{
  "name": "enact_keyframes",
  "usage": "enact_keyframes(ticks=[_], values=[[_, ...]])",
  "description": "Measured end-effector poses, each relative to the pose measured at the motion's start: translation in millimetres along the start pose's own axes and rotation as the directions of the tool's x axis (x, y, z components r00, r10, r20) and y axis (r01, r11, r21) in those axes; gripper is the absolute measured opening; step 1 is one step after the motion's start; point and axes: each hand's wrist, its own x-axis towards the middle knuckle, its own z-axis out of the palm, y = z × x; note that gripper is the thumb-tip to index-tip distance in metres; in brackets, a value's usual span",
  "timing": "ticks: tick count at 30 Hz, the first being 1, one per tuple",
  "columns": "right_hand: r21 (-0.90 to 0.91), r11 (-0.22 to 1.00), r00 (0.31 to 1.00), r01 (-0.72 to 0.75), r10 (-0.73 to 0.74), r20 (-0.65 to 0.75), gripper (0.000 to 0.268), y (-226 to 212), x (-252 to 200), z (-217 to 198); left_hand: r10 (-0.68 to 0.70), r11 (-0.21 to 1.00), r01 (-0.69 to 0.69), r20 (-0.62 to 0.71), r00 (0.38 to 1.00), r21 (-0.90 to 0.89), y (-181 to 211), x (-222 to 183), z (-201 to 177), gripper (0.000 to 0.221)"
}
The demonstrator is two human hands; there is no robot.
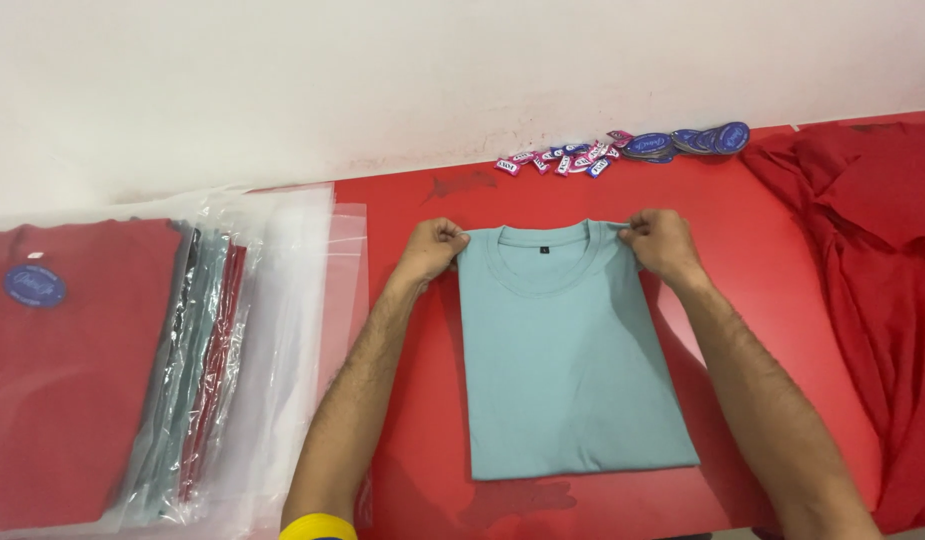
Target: The person folds a light blue t-shirt on a red table, smoothing the fabric and aligning the edges. They then place the folded shirt into a clear plastic bag, add a blue sticker, and seal the package before stacking it with others.
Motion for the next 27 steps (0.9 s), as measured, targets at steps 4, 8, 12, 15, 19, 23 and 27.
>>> enact_keyframes(ticks=[4,8,12,15,19,23,27], values=[[-0.029,0.999,1.0,-0.022,0.022,-0.01,0.028,37.1,21.5,17.4,-0.014,0.961,0.057,-0.155,0.988,0.271,-14.3,6.3,7.8,0.017],[0.01,1.0,0.999,-0.024,0.025,-0.04,0.031,11.0,4.5,7.0,-0.02,0.93,0.097,-0.213,0.977,0.354,3.2,-6.8,15.9,0.021],[0.049,0.999,0.999,-0.015,0.018,-0.051,0.041,8.3,0.5,7.7,-0.038,0.931,0.119,-0.234,0.971,0.344,9.6,-13.7,20.1,0.022],[0.08,0.996,0.994,0.051,-0.043,-0.097,0.035,24.0,10.4,14.4,-0.034,0.913,0.125,-0.233,0.972,0.388,24.9,-23.8,20.8,0.023],[-0.068,0.998,0.998,0.018,-0.022,-0.061,0.031,22.9,6.4,18.9,0.011,0.845,0.109,-0.221,0.975,0.524,46.9,-43.2,25.7,0.026],[-0.115,0.991,0.996,-0.071,0.063,-0.067,0.042,-9.1,-18.3,7.2,0.013,0.838,0.098,-0.199,0.98,0.536,63.0,-56.5,32.2,0.034],[-0.17,0.979,0.992,-0.113,0.102,-0.075,0.044,-19.3,-40.6,5.6,0.01,0.844,0.098,-0.199,0.98,0.527,35.7,-42.2,30.8,0.038]])
